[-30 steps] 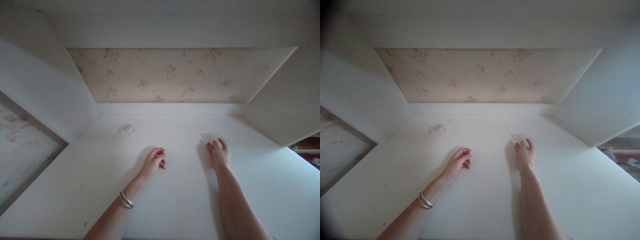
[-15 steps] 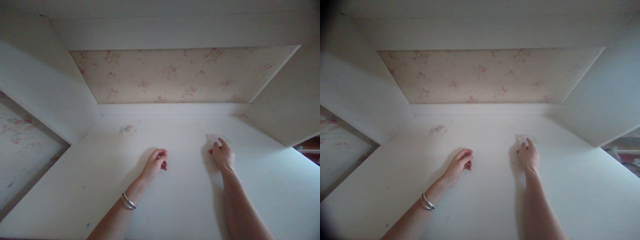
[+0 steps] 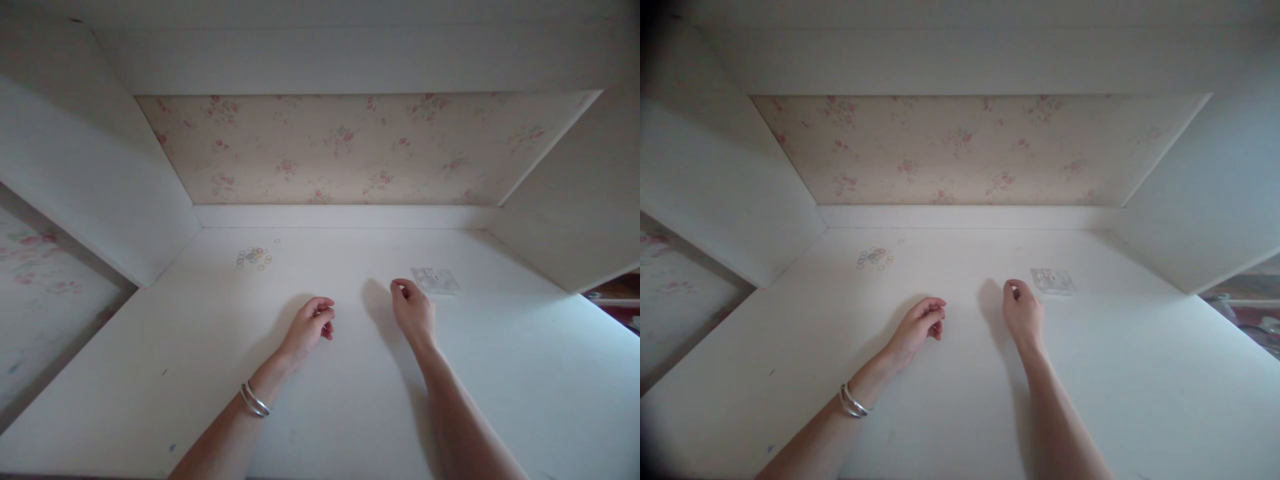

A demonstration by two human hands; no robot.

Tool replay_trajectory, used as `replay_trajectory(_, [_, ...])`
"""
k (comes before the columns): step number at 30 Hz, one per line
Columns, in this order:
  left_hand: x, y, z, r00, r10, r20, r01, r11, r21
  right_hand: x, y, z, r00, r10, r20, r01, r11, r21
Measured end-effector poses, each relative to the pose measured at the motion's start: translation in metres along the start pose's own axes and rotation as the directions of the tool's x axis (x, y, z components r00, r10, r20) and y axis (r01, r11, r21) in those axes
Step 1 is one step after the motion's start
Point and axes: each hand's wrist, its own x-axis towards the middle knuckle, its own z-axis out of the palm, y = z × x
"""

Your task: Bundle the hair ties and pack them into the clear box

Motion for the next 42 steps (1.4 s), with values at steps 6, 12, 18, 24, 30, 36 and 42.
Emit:
replay_trajectory(6, [0.001, -0.003, -0.001, 1.0, 0.007, 0.008, -0.008, 0.999, 0.031, -0.037, -0.027, 0.026, 0.871, -0.282, 0.402, 0.336, 0.939, -0.071])
replay_trajectory(12, [0.004, -0.006, -0.002, 1.0, 0.003, 0.028, -0.005, 0.997, 0.074, -0.036, -0.03, 0.023, 0.827, -0.283, 0.485, 0.408, 0.897, -0.173])
replay_trajectory(18, [0.003, -0.004, 0.0, 0.999, 0.014, 0.038, -0.02, 0.988, 0.151, -0.035, -0.031, 0.022, 0.834, -0.25, 0.492, 0.385, 0.903, -0.192])
replay_trajectory(24, [0.002, -0.003, 0.001, 0.999, 0.003, 0.045, -0.011, 0.984, 0.177, -0.035, -0.029, 0.024, 0.829, -0.267, 0.491, 0.382, 0.912, -0.15])
replay_trajectory(30, [0.003, -0.007, -0.001, 0.997, 0.026, 0.077, -0.04, 0.982, 0.184, -0.034, -0.027, 0.026, 0.826, -0.282, 0.489, 0.388, 0.912, -0.13])
replay_trajectory(36, [0.0, -0.002, -0.001, 0.998, 0.035, 0.054, -0.047, 0.971, 0.235, -0.033, -0.027, 0.027, 0.838, -0.272, 0.473, 0.367, 0.922, -0.12])
replay_trajectory(42, [0.013, 0.012, -0.062, 0.953, 0.254, -0.163, -0.16, 0.883, 0.442, -0.031, -0.025, 0.026, 0.873, -0.218, 0.437, 0.256, 0.966, -0.03])
